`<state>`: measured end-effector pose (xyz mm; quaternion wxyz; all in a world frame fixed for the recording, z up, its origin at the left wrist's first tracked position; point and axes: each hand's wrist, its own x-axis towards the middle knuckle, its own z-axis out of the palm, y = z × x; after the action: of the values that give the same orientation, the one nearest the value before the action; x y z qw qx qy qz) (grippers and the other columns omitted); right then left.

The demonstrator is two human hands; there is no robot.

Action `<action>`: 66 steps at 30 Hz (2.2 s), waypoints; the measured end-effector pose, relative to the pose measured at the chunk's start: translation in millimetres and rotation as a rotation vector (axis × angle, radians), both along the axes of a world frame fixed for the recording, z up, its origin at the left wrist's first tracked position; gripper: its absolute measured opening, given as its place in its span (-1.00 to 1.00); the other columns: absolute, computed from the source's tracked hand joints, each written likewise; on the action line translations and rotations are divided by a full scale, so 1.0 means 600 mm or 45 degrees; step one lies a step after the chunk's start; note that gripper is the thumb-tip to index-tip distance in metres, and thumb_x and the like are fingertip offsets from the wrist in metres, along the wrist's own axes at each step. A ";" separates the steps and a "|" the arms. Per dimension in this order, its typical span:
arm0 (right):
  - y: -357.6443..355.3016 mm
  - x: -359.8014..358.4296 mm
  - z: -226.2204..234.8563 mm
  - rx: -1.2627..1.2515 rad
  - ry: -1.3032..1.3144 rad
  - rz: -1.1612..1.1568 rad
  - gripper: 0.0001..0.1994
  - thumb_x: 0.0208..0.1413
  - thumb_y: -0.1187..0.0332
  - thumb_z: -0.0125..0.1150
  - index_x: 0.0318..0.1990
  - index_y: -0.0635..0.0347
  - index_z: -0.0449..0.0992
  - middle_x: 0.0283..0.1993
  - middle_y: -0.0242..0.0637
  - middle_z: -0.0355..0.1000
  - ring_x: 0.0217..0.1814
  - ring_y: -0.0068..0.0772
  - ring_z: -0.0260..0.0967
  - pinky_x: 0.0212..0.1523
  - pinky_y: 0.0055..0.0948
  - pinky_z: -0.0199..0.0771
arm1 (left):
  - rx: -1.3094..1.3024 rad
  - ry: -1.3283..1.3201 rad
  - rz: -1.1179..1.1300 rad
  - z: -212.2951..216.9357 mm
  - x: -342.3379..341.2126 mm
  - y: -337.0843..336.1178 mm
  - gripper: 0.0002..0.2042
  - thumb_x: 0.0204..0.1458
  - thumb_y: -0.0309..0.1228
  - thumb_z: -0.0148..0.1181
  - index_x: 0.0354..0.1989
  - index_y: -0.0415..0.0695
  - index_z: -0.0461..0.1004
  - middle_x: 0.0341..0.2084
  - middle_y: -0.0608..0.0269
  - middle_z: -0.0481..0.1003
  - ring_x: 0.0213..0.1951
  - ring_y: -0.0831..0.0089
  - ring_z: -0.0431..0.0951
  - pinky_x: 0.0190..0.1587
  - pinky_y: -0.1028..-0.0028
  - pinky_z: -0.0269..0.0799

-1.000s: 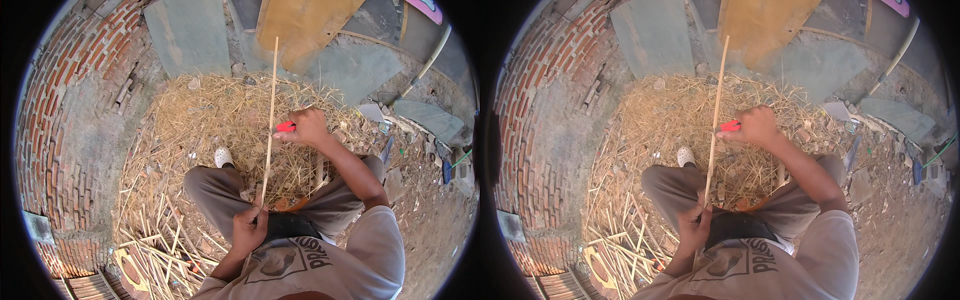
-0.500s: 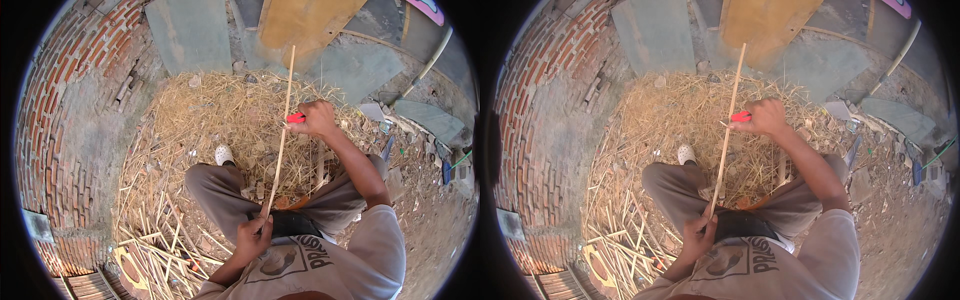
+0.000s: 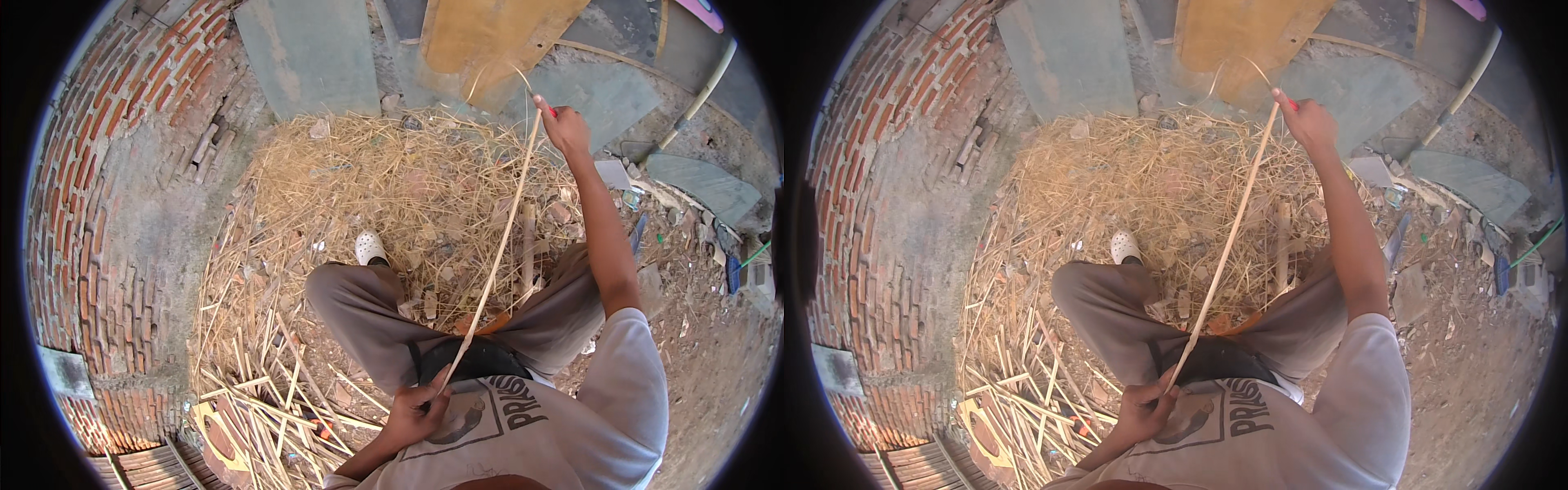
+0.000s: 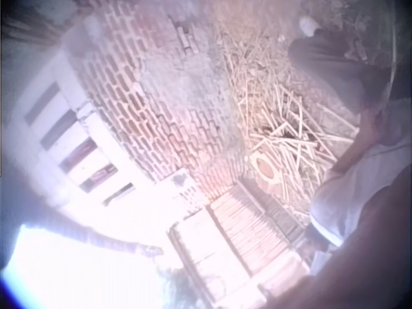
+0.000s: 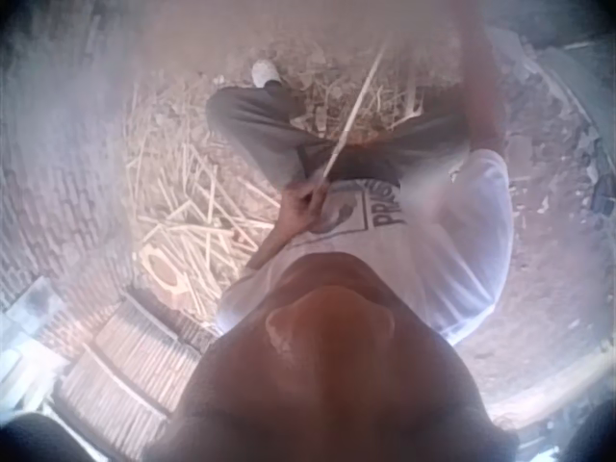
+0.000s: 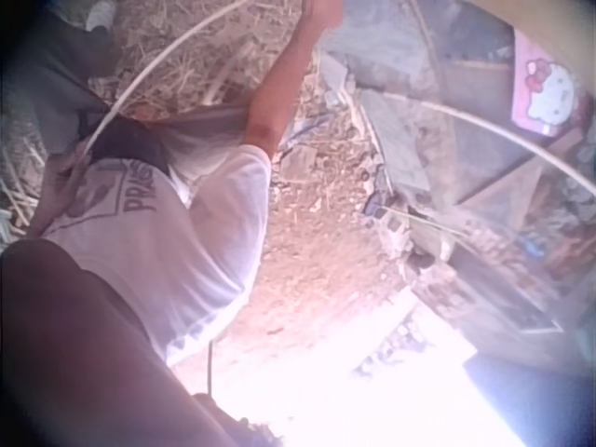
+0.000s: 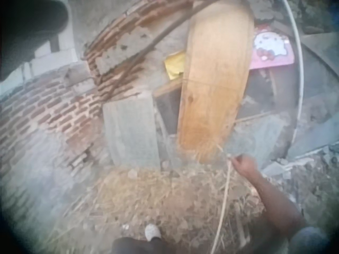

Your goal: The person sits on the ground and uses a red utility knife to peel the outer layer off a long bamboo stick. They hold the stick with their left hand and scrape the blade along its length with their right hand, removing thin strips of material.

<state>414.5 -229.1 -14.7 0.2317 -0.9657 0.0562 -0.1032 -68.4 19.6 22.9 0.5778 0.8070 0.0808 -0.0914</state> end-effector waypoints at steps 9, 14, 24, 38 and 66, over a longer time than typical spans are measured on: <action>0.118 -0.174 0.027 -0.140 0.232 0.555 -0.11 -0.04 -0.58 -0.25 -0.51 0.19 0.60 -0.61 -0.11 0.46 -0.43 -0.07 0.52 -0.37 -0.12 0.47 | -0.573 0.105 0.530 -0.044 0.054 0.033 -0.68 0.27 -0.41 0.04 0.18 -0.14 0.42 -0.78 0.51 0.23 -0.73 0.76 0.13 -0.67 0.66 0.02; 0.172 -0.312 0.012 -0.069 -0.039 1.165 -0.30 -0.10 -0.43 0.11 -0.65 0.14 0.51 -0.76 -0.18 0.33 -0.68 -0.07 0.37 -0.56 -0.19 0.37 | -0.646 -0.016 0.519 -0.043 0.107 0.045 -0.66 0.29 -0.35 0.00 0.19 -0.20 0.40 -0.80 0.45 0.23 -0.76 0.74 0.14 -0.70 0.66 0.02; 0.175 -0.329 0.015 -0.019 -0.121 1.288 -0.29 -0.21 -0.46 0.18 -0.71 0.12 0.47 -0.76 -0.25 0.33 -0.72 -0.17 0.34 -0.62 -0.23 0.30 | -0.707 -0.034 0.439 -0.040 0.123 0.018 -0.66 0.30 -0.36 -0.02 0.19 -0.20 0.39 -0.82 0.43 0.21 -0.79 0.71 0.11 -0.72 0.64 -0.01; 0.142 -0.220 0.008 -0.177 -0.311 0.897 -0.28 -0.23 -0.47 0.19 -0.73 0.12 0.41 -0.79 -0.27 0.28 -0.73 -0.14 0.32 -0.64 -0.22 0.29 | -0.863 0.039 0.324 -0.022 0.127 0.008 -0.65 0.32 -0.38 -0.08 0.20 -0.26 0.36 -0.84 0.42 0.17 -0.81 0.69 0.09 -0.71 0.63 0.01; 0.071 -0.068 0.027 -0.178 -0.304 0.449 -0.26 -0.05 -0.46 -0.01 -0.49 0.16 0.61 -0.61 -0.07 0.46 -0.44 0.01 0.48 -0.37 -0.10 0.46 | -0.803 0.150 0.148 -0.006 0.026 -0.003 -0.67 0.30 -0.49 -0.07 0.21 -0.22 0.37 -0.70 0.58 0.21 -0.66 0.82 0.10 -0.59 0.68 -0.04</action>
<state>373.7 -186.8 1.4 0.1836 -0.9552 -0.1488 -0.1784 -53.0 17.6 19.1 0.7979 0.5757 0.1276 -0.1252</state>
